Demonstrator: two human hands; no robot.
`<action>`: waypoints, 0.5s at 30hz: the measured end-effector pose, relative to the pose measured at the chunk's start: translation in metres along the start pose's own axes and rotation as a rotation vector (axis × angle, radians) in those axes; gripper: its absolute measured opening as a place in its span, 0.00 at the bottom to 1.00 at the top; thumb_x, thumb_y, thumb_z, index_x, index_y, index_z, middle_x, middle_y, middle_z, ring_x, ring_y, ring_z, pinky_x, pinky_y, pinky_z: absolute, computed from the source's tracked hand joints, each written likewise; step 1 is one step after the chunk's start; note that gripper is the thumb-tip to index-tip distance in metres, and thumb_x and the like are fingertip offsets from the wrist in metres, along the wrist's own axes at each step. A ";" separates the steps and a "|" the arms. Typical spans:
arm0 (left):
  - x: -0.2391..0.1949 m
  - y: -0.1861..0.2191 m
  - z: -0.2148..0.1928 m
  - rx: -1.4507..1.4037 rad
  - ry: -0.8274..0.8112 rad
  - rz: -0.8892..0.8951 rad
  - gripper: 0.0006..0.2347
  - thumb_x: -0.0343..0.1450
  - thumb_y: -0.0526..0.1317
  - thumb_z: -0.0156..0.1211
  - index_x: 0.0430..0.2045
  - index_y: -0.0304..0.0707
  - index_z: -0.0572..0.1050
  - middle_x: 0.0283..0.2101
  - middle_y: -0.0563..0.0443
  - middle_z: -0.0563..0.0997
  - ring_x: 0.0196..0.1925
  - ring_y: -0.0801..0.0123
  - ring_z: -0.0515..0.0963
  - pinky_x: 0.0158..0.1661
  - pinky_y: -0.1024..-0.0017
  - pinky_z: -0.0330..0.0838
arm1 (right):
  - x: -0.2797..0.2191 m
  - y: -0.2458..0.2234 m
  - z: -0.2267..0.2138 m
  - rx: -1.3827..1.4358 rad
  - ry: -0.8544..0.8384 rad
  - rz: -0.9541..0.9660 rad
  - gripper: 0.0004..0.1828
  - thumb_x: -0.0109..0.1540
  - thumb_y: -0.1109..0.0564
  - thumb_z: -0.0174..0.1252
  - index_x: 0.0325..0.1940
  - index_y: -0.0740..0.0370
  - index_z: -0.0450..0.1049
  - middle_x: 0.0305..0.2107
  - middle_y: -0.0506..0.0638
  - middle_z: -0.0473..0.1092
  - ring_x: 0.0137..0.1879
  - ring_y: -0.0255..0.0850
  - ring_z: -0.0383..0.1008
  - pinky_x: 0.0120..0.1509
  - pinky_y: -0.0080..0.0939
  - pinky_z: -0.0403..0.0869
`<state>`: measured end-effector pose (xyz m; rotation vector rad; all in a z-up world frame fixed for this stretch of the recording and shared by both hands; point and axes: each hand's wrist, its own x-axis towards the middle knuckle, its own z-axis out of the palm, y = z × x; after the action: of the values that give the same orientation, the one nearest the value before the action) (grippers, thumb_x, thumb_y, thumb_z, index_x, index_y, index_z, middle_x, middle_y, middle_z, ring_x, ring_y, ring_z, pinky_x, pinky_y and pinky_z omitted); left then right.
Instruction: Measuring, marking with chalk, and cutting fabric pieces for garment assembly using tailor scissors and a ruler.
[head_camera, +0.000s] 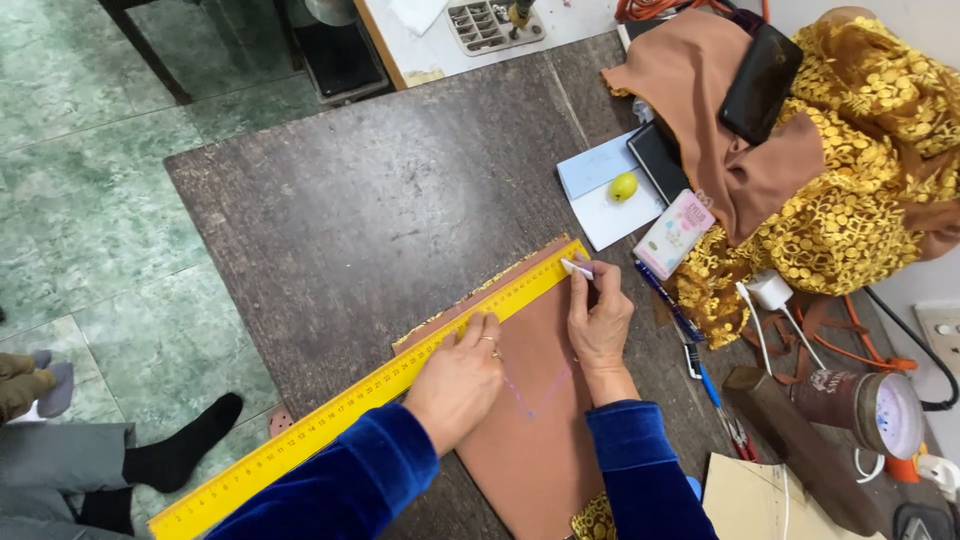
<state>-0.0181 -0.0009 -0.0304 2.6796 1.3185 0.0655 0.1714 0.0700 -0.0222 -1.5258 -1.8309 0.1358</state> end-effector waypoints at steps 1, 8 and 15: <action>0.001 0.002 -0.007 0.002 -0.003 -0.005 0.16 0.67 0.36 0.45 0.45 0.34 0.76 0.61 0.33 0.66 0.64 0.49 0.64 0.51 0.58 0.68 | 0.001 0.000 -0.001 0.006 -0.002 -0.001 0.07 0.66 0.58 0.52 0.43 0.65 0.65 0.42 0.54 0.76 0.34 0.39 0.76 0.34 0.34 0.71; 0.010 0.016 -0.006 -0.043 0.051 -0.120 0.12 0.66 0.29 0.49 0.41 0.29 0.75 0.57 0.30 0.66 0.62 0.42 0.66 0.44 0.47 0.72 | 0.003 -0.005 -0.005 -0.012 0.002 0.081 0.06 0.65 0.59 0.57 0.44 0.60 0.68 0.35 0.56 0.77 0.45 0.52 0.76 0.48 0.49 0.73; 0.013 0.028 -0.022 -0.173 -0.078 -0.219 0.12 0.68 0.26 0.47 0.43 0.24 0.75 0.59 0.24 0.61 0.63 0.36 0.61 0.48 0.33 0.64 | 0.047 -0.049 0.006 0.326 -0.366 0.190 0.09 0.59 0.59 0.64 0.42 0.59 0.76 0.31 0.55 0.74 0.43 0.50 0.77 0.48 0.46 0.74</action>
<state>0.0099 -0.0049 -0.0049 2.3577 1.4978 0.0462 0.1273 0.1001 0.0198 -1.5043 -1.8185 0.8111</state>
